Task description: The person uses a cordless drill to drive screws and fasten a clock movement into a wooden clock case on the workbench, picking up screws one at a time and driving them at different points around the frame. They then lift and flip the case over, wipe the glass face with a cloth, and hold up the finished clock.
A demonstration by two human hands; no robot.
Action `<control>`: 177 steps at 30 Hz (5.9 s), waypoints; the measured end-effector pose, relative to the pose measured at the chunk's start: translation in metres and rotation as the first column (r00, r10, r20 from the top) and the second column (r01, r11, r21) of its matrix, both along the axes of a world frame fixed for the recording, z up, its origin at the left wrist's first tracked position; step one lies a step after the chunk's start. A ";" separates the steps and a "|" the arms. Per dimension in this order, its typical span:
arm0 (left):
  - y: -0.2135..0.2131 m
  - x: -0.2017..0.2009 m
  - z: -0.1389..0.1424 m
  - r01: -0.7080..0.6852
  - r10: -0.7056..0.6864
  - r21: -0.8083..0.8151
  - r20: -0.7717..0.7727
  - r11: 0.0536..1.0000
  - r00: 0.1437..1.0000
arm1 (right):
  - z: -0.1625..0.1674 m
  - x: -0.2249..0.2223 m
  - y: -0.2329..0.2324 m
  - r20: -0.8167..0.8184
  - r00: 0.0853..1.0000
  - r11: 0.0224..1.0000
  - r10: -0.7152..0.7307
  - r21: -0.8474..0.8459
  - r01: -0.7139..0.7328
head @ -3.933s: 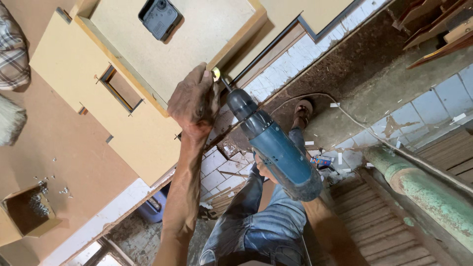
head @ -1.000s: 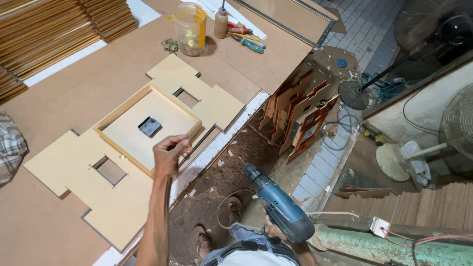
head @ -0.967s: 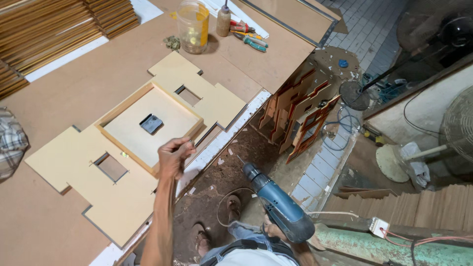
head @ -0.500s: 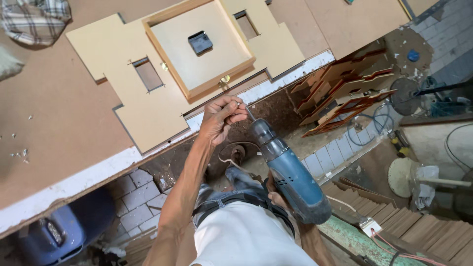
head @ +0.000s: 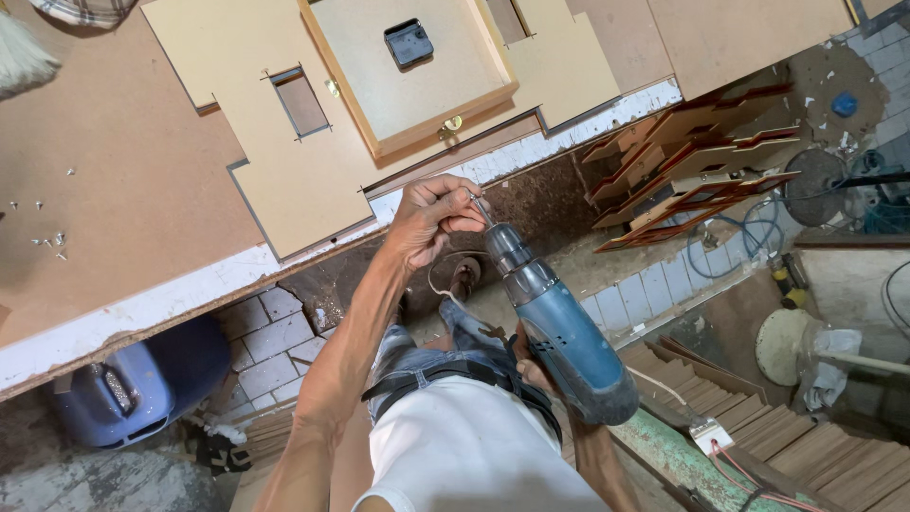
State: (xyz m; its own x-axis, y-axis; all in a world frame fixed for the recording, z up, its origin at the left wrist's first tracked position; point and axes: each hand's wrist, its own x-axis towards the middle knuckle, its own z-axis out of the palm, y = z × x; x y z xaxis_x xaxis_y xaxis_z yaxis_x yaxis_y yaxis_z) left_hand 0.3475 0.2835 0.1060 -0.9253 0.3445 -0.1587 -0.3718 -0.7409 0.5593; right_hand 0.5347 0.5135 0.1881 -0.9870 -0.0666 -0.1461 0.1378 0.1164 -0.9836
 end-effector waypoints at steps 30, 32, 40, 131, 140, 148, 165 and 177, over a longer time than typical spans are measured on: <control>-0.004 0.005 -0.018 0.054 -0.057 0.034 0.092 0.998 0.994 | -0.053 0.010 0.012 0.425 0.905 0.894 -0.019 -0.397 0.205; -0.001 0.005 -0.020 0.045 -0.049 0.041 0.100 0.998 0.994 | -0.062 0.007 0.012 0.322 0.936 0.862 0.145 -0.506 0.041; -0.026 -0.022 -0.005 -0.019 -0.029 -0.678 -0.059 0.734 0.998 | -0.056 -0.024 0.027 0.303 0.900 0.846 0.314 -0.519 -0.121; -0.027 -0.095 -0.070 -0.790 -0.402 -0.559 -0.682 -0.253 0.611 | -0.285 -0.112 -0.057 0.044 0.998 0.640 0.045 -0.768 0.005; -0.028 -0.100 -0.075 -0.791 -0.400 -0.558 -0.684 -0.252 0.610 | -0.280 -0.115 -0.051 0.037 0.999 0.668 0.015 -0.744 0.018; -0.030 -0.103 -0.082 -0.761 -0.405 -0.589 -0.647 -0.272 0.646 | -0.272 -0.122 -0.056 0.036 0.999 0.688 -0.007 -0.725 0.031; -0.036 -0.101 -0.068 -0.652 -0.343 -0.720 -0.567 -0.236 0.749 | -0.139 -0.207 0.159 -0.079 0.996 0.774 -0.028 0.630 0.072; -0.044 -0.093 -0.039 -0.661 -0.300 -0.715 -0.594 -0.227 0.746 | -0.072 -0.472 0.217 -0.233 0.851 0.117 0.471 0.972 0.202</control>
State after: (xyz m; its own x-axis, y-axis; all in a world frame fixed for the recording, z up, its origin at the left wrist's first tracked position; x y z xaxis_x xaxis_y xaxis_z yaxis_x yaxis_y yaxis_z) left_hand 0.2548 0.2394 0.0668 -0.9309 0.0526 0.3615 0.2568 0.7981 0.5451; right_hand 0.0626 0.7306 0.1164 -0.9239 -0.3452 0.1648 -0.3368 0.9384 0.0772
